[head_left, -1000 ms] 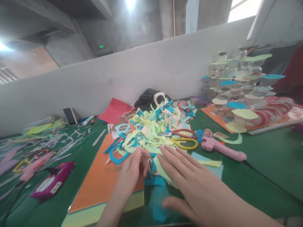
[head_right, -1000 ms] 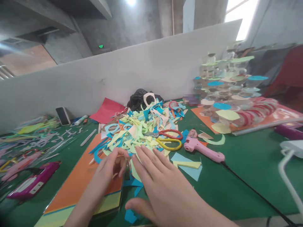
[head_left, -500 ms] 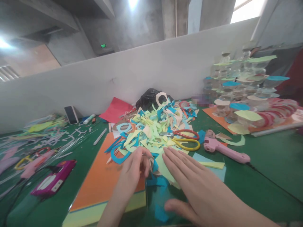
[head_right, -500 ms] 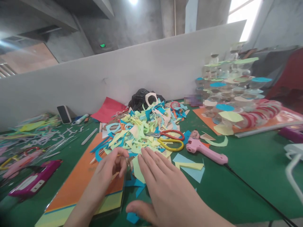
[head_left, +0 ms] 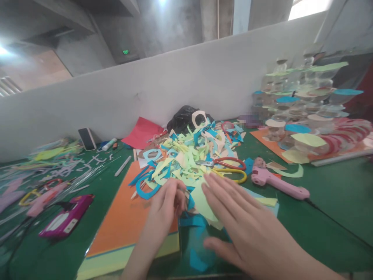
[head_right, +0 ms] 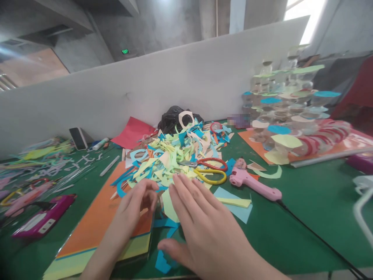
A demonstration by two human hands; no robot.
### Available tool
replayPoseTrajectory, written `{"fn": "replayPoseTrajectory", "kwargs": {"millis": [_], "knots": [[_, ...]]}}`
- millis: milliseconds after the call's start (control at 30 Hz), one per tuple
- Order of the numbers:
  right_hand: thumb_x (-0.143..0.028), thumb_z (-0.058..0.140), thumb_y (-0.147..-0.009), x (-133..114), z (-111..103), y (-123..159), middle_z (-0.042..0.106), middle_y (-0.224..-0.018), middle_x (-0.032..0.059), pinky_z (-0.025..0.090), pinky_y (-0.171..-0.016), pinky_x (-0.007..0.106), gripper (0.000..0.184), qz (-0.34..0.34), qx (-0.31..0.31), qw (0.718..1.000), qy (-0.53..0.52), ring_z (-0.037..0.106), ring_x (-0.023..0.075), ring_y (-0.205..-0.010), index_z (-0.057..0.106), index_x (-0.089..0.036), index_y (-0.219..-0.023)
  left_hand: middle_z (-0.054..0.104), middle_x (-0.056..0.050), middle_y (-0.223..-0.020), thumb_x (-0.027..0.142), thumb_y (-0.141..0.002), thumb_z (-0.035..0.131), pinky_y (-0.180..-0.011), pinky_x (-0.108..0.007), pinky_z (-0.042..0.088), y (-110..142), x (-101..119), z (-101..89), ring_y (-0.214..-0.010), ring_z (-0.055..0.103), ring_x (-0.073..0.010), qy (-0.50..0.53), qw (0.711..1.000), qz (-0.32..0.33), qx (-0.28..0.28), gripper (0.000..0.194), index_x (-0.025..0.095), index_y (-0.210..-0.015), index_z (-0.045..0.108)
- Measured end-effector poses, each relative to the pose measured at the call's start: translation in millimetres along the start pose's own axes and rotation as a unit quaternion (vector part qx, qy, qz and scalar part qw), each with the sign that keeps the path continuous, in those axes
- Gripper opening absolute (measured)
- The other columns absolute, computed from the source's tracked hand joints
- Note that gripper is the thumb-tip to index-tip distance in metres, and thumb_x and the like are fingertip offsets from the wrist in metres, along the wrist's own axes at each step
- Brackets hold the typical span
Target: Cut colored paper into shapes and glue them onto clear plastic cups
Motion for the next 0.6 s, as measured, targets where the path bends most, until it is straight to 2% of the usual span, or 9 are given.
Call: {"fn": "replayPoseTrajectory", "kwargs": {"millis": [67, 167, 233, 333, 433, 533, 600], "knots": [[-0.056, 0.042, -0.096, 2, 0, 0, 0.053, -0.143, 0.0192, 0.045, -0.107, 0.042, 0.067, -0.006, -0.031, 0.999, -0.019, 0.043, 0.0297, -0.138, 0.052, -0.001, -0.135, 0.054, 0.002, -0.062, 0.057, -0.090, 0.044, -0.051, -0.024, 0.040, -2, 1, 2.6, -0.054, 0.048, -0.0123, 0.009, 1.000, 0.001, 0.011, 0.040, 0.019, -0.086, 0.055], [-0.060, 0.039, -0.095, 13, -10, -3, 0.044, -0.148, 0.0234, 0.044, -0.108, 0.047, 0.078, 0.018, -0.026, 0.999, -0.022, 0.034, 0.0326, -0.143, 0.041, 0.003, -0.142, 0.056, 0.000, -0.070, 0.056, -0.090, 0.045, -0.059, -0.026, 0.045, -4, 5, 5.0, -0.060, 0.051, -0.0129, -0.004, 1.000, 0.012, 0.020, 0.039, 0.018, -0.087, 0.056], [-0.053, 0.036, -0.099, 25, -18, -6, 0.044, -0.149, 0.0230, 0.043, -0.108, 0.047, 0.070, 0.054, -0.014, 0.998, -0.014, 0.035, 0.0317, -0.143, 0.038, 0.001, -0.144, 0.054, 0.000, -0.069, 0.056, -0.091, 0.045, -0.062, -0.026, 0.046, -3, 7, 4.9, -0.063, 0.052, -0.0137, -0.025, 1.000, 0.004, 0.012, 0.039, 0.019, -0.093, 0.058], [-0.032, 0.032, -0.103, 48, -22, -9, 0.059, -0.136, 0.0182, 0.046, -0.103, 0.045, 0.046, 0.109, -0.008, 0.994, 0.006, 0.052, 0.0278, -0.130, 0.047, -0.006, -0.137, 0.058, 0.000, -0.074, 0.058, -0.090, 0.045, -0.062, -0.026, 0.048, 4, 7, 5.7, -0.064, 0.055, -0.0141, -0.041, 0.998, -0.037, -0.006, 0.042, 0.022, -0.109, 0.057], [-0.019, 0.034, -0.101, 69, -9, -7, 0.071, -0.116, 0.0139, 0.052, -0.093, 0.041, 0.032, 0.101, -0.037, 0.994, 0.022, 0.067, 0.0248, -0.108, 0.059, -0.011, -0.120, 0.061, -0.002, -0.080, 0.063, -0.083, 0.052, -0.051, -0.027, 0.049, 15, 6, 15.2, -0.056, 0.058, -0.0152, -0.021, 0.993, -0.113, -0.025, 0.056, 0.025, -0.124, 0.050], [-0.006, 0.034, -0.094, 80, 13, 0, 0.072, -0.106, 0.0145, 0.055, -0.081, 0.040, 0.032, 0.042, -0.099, 0.992, 0.061, 0.069, 0.0261, -0.097, 0.064, -0.012, -0.103, 0.060, -0.002, -0.087, 0.061, -0.079, 0.059, -0.039, -0.026, 0.045, 24, 6, 32.0, -0.046, 0.056, -0.0133, 0.027, 0.984, -0.176, -0.009, 0.070, 0.029, -0.137, 0.038], [0.002, 0.037, -0.085, 83, 27, 6, 0.072, -0.108, 0.0148, 0.056, -0.079, 0.038, 0.036, 0.015, -0.134, 0.989, 0.066, 0.069, 0.0266, -0.097, 0.063, -0.012, -0.105, 0.058, 0.000, -0.087, 0.056, -0.080, 0.060, -0.041, -0.027, 0.047, 27, 6, 42.9, -0.043, 0.054, -0.0110, 0.046, 0.980, -0.194, 0.001, 0.070, 0.030, -0.140, 0.036]]}}
Point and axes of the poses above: each hand's wrist, its own y-axis away from the middle knuckle, its own z-axis out of the palm, x = y × z, the point moved 3 cm from there along -y, towards the middle knuckle
